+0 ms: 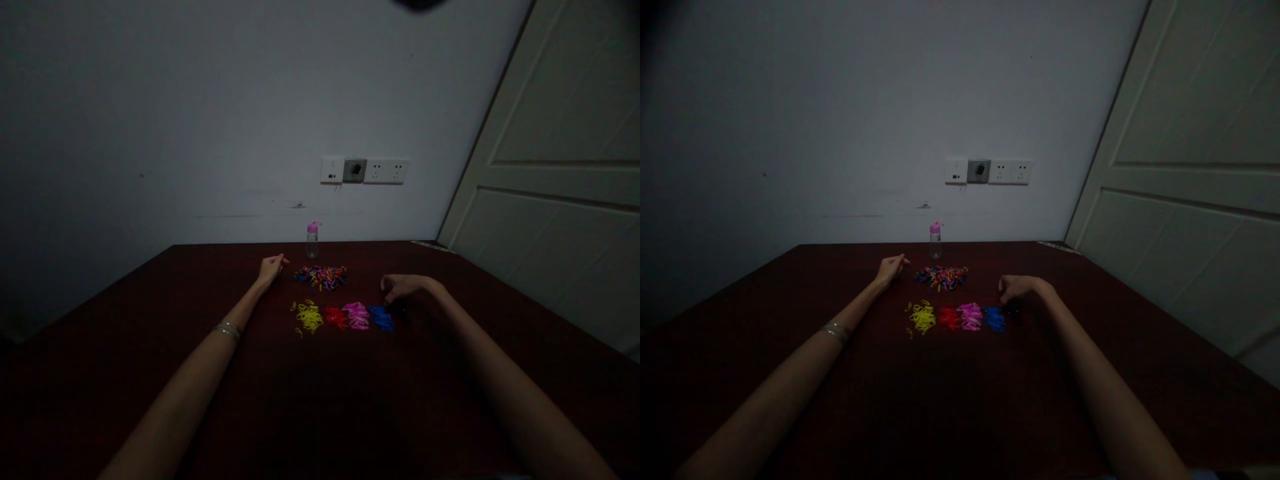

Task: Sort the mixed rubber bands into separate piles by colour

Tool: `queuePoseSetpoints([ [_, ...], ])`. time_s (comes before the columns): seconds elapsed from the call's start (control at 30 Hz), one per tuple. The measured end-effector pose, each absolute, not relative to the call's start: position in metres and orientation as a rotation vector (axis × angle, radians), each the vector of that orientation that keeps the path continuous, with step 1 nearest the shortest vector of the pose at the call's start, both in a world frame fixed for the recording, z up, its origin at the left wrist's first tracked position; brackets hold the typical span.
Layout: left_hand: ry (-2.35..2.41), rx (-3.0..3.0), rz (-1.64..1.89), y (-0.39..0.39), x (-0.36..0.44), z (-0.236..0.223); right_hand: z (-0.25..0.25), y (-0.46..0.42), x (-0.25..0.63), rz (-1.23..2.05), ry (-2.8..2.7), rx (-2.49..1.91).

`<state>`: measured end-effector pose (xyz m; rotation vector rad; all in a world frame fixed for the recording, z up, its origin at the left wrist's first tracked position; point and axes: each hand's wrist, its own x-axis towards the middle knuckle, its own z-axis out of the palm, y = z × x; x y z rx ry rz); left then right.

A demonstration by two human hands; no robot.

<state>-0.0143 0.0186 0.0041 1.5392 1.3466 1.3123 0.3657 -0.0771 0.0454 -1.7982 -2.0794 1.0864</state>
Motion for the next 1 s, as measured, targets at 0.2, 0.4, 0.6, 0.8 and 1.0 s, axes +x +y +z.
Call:
queuePoseSetpoints([
  [0.2, 1.355, 1.553, 1.307, 0.022, -0.014, 0.002, 0.044, -0.077, 0.371, 1.07, -2.07, -1.793],
  [0.4, 1.337, 1.549, 1.311, 0.02, -0.015, 0.003, 0.038, -0.06, 0.37, 0.988, -2.076, -1.671],
  [0.6, 1.343, 1.577, 1.301, 0.017, -0.015, 0.004, 0.033, -0.044, 0.343, 0.779, -2.159, -1.559],
  [0.8, 1.319, 1.571, 1.311, 0.019, -0.016, 0.004, 0.033, -0.045, 0.31, 0.654, -2.322, -1.383],
  [1.0, 1.317, 1.536, 1.319, 0.017, -0.015, 0.005, 0.026, -0.038, 0.293, 0.503, -2.393, -1.361],
])
